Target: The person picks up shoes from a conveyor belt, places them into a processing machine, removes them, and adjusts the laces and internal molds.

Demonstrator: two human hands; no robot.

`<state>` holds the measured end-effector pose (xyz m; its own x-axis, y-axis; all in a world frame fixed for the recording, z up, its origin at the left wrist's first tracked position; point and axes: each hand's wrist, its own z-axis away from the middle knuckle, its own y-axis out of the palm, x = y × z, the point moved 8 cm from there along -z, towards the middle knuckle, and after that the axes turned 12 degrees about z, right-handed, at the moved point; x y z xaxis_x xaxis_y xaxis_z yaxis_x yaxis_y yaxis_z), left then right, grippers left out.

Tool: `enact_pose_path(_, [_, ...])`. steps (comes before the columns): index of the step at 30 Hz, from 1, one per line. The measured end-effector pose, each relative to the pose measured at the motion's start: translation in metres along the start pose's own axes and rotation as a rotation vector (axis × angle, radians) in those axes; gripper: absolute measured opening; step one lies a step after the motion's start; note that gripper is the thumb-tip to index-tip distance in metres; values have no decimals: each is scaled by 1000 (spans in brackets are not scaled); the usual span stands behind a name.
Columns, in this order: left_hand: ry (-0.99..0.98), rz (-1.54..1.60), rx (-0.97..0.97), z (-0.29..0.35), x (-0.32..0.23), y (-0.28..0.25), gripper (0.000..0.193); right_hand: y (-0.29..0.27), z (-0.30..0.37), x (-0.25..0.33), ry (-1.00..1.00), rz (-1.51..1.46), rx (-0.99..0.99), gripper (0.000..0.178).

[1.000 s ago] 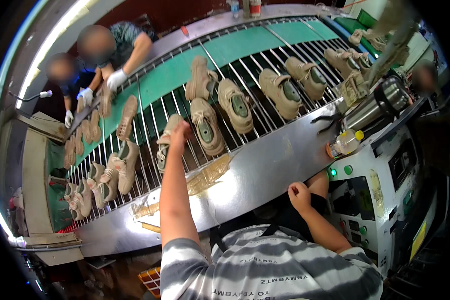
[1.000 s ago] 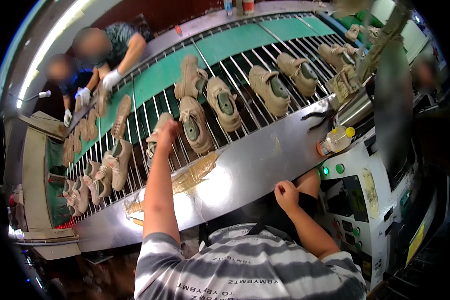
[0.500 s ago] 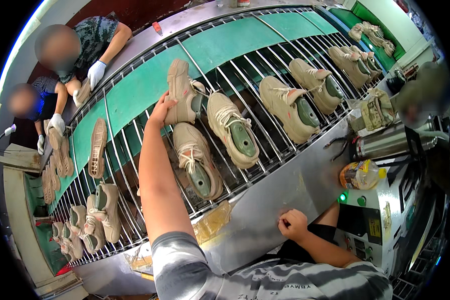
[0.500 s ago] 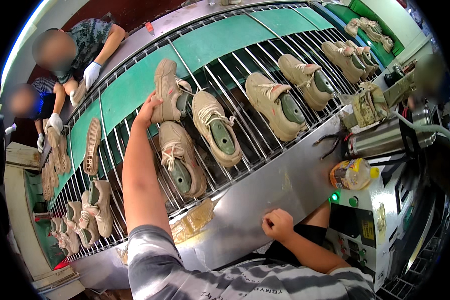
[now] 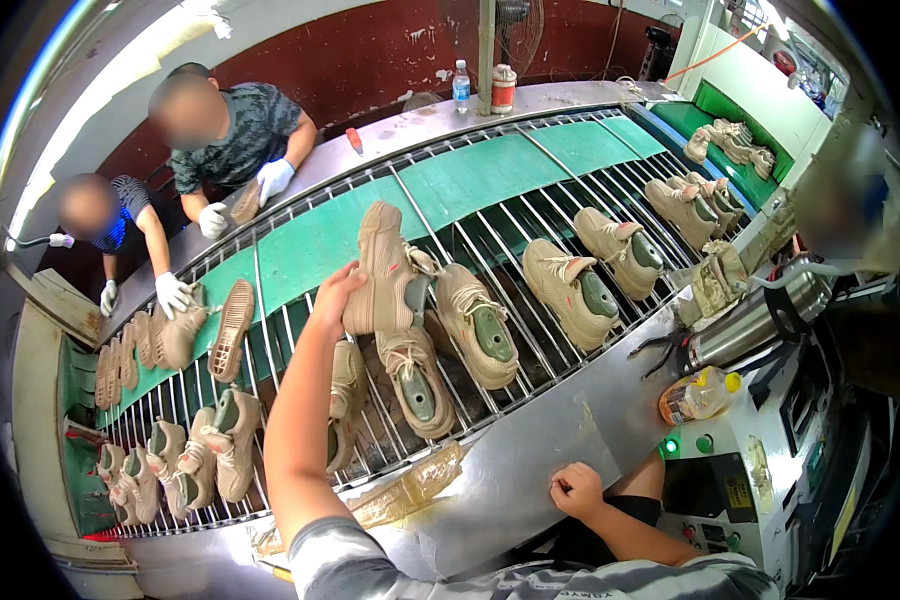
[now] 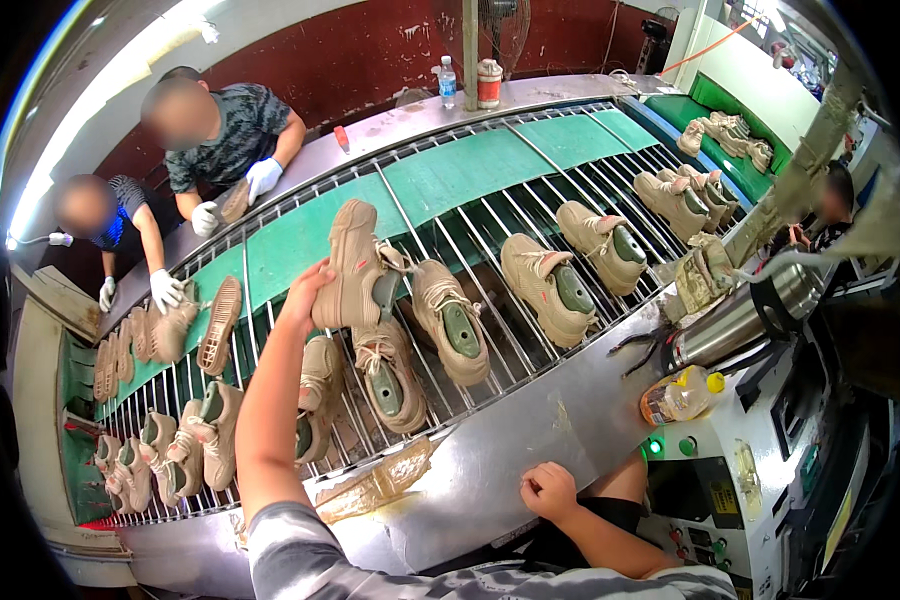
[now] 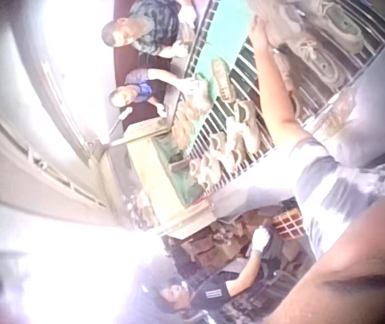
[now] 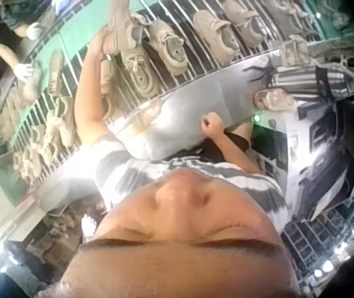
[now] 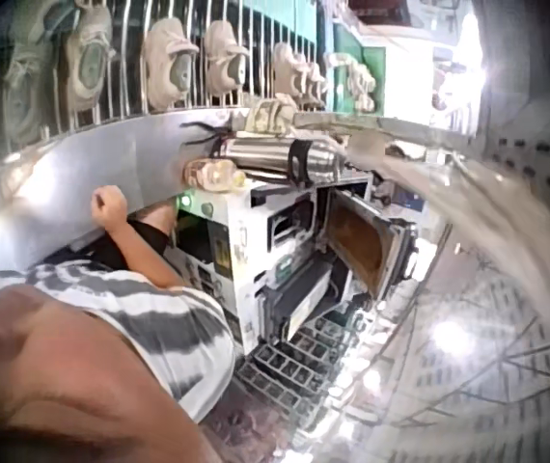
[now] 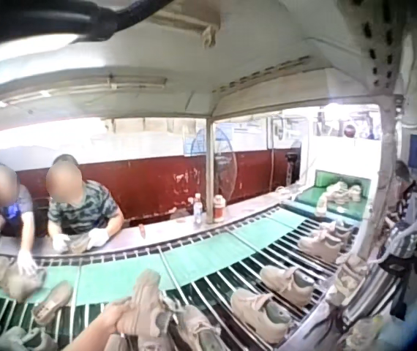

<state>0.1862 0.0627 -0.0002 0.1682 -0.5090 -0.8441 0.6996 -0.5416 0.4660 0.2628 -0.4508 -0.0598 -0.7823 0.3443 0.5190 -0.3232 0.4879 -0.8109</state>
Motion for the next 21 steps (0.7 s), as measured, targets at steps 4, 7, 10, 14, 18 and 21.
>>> enact_pose_path(4, [144, 285, 165, 122, 6, 22, 67, -1, 8, 0, 6, -11, 52, 9])
enact_pose_path(7, [157, 485, -2, 216, 47, 32, 67, 29, 23, -23, 294, -503, 223, 23])
enact_pose_path(10, [147, 709, -92, 283, 116, 53, 67, 14, 19, 22, 365, -1043, 422, 54])
enact_pose_path(14, [-197, 898, 465, 329, 184, 186, 63, -49, 12, 107, 265, -1660, 379, 67])
enact_pose_path(18, [-332, 193, 490, 407, 188, 249, 41, -99, 45, 90, -37, -1726, 190, 86])
enact_pose_path(21, [-157, -487, 574, 411, 194, 248, 20, -155, 83, 82, -42, -1944, 112, 71])
